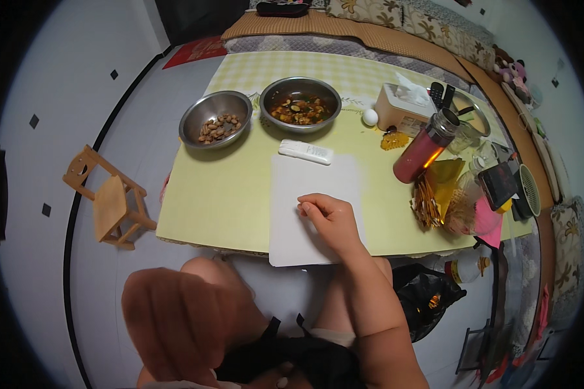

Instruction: The person sits on the floor and folds multiple sheets of gold-colored paper into triangular shapes using a white rectangular board as a guide. They repeatedly fold the paper, press the creases, and place the finished items into a pile on the table.

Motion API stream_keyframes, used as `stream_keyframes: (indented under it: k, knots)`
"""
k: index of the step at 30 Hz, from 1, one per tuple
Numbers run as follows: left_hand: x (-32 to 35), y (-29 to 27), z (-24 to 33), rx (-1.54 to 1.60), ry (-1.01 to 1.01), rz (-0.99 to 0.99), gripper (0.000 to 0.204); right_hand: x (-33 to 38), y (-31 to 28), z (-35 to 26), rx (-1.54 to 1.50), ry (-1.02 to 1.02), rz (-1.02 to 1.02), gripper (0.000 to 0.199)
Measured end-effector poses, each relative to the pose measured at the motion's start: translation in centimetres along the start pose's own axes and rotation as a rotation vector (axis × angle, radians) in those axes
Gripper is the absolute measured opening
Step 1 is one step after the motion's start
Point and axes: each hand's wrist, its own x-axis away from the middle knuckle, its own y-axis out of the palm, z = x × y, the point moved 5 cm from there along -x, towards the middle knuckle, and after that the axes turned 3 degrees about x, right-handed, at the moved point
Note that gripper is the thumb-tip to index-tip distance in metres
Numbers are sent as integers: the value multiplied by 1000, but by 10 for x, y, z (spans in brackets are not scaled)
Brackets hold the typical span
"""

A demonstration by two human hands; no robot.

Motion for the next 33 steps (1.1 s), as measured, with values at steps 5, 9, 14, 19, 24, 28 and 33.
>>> stream_keyframes:
  k: [5, 9, 14, 19, 24, 28, 33]
  knots:
    - [-2, 7, -2, -166, -232, -10, 1, -3, 0, 2, 27, -18, -3, 20]
    - [37, 12, -14, -365, -744, 32, 14, -5, 4, 4, 75, -38, -28, 21]
    - [20, 23, -43, 269, -686, -139, 8, -8, 6, 0, 138, -27, -23, 20]
    - [15, 19, -27, 242, -657, -143, 10, -3, 6, 4, 91, -2, -16, 20]
    - [18, 11, -15, 168, -358, -407, 16, -6, 1, 12, 61, -22, -17, 20]
    - [6, 11, -5, 185, -340, -314, 8, -7, 8, 7, 52, -29, -33, 20]
    - [32, 29, -23, 214, -834, -198, 6, -11, 9, 9, 88, -26, -42, 22]
